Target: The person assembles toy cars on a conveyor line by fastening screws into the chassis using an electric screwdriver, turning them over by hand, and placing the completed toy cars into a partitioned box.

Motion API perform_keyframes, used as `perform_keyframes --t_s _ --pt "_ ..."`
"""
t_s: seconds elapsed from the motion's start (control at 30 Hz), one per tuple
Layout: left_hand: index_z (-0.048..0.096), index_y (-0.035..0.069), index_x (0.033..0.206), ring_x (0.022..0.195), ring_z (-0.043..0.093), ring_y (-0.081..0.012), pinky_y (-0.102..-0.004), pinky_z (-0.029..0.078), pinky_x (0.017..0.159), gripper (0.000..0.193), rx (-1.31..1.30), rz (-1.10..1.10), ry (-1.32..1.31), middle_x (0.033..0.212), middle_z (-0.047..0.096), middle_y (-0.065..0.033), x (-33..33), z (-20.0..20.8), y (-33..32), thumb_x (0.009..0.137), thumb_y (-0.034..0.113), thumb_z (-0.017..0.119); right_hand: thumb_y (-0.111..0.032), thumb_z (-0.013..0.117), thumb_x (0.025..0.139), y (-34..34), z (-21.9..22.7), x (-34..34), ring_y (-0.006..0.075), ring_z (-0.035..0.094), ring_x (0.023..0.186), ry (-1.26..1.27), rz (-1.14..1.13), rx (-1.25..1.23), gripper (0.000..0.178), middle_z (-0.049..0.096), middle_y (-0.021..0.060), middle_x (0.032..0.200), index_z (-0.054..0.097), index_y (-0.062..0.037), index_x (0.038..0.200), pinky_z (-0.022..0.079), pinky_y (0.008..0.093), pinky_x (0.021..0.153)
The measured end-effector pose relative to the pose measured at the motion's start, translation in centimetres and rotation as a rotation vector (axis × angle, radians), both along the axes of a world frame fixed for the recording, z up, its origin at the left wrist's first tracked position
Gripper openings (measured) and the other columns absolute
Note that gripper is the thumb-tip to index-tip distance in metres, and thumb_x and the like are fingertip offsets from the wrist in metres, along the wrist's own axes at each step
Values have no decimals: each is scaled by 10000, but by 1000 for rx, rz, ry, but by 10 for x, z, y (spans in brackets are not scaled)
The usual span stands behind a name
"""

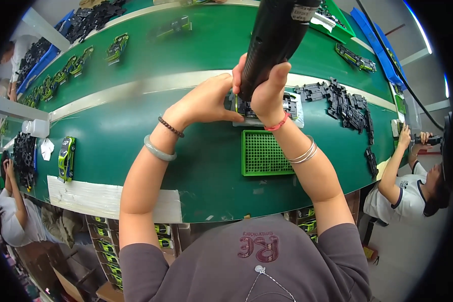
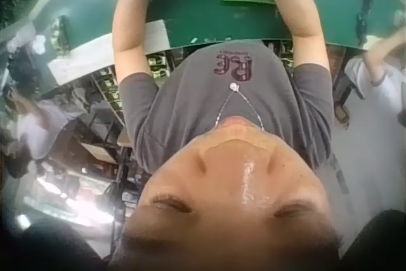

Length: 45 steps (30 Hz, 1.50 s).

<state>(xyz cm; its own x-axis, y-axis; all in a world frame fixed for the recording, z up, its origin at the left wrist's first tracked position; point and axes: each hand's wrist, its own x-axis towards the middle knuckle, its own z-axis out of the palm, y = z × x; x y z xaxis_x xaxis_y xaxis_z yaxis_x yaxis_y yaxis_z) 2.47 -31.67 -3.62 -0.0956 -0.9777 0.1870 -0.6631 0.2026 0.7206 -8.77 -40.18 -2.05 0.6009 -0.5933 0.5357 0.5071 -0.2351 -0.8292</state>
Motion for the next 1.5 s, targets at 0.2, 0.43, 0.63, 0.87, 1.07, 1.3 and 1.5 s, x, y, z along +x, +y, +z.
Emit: perform_keyframes --t_s 0.2,0.43,0.63,0.87,1.07,1.3,1.5 --pt "504 23 997 977 510 -330 -377 424 856 539 -25 -8 4 1018 545 -157 -2 5 1 572 193 789 -719 360 783 5 0 0 80 491 421 16 -38 56 750 500 22 519 511 1 642 370 217 390" --pt "543 49 1084 1062 509 -319 -378 410 914 593 -77 -26 -1 1126 544 -152 -9 8 -1 564 173 801 -709 464 743 4 11 -7 68 494 479 -50 -23 107 699 504 13 554 507 -15 671 388 209 426" --pt "481 4 1155 985 543 -169 -320 453 857 502 9 55 655 1068 575 -83 22 33 11 697 25 686 -903 147 606 -10 59 -96 137 480 476 -174 -163 51 959 505 68 594 448 -18 822 396 234 436" --pt "515 60 1175 952 563 -161 -314 442 850 543 -55 418 -170 999 608 -63 95 83 17 669 88 711 -879 286 622 -30 -21 -206 149 471 480 -2 -429 135 886 460 69 607 419 -23 809 402 251 456" --pt "606 113 1094 928 575 -302 -382 469 806 521 321 344 -870 986 609 -144 86 32 -50 611 263 729 -860 334 624 -32 -38 -210 152 477 490 -10 -421 188 869 467 70 614 432 -20 821 407 253 458" --pt "616 35 1039 933 585 -265 -343 460 812 363 -207 175 -464 1015 610 -144 53 48 -87 771 276 663 -861 337 616 -37 -42 -215 150 482 526 1 -396 194 873 479 75 646 438 -21 831 415 253 476" --pt "628 56 985 886 584 -293 -360 469 788 239 -203 9 -447 952 612 -135 5 37 -125 802 206 603 -862 332 612 -33 -40 -214 150 479 527 18 -388 223 878 478 78 645 434 -18 828 417 257 478"
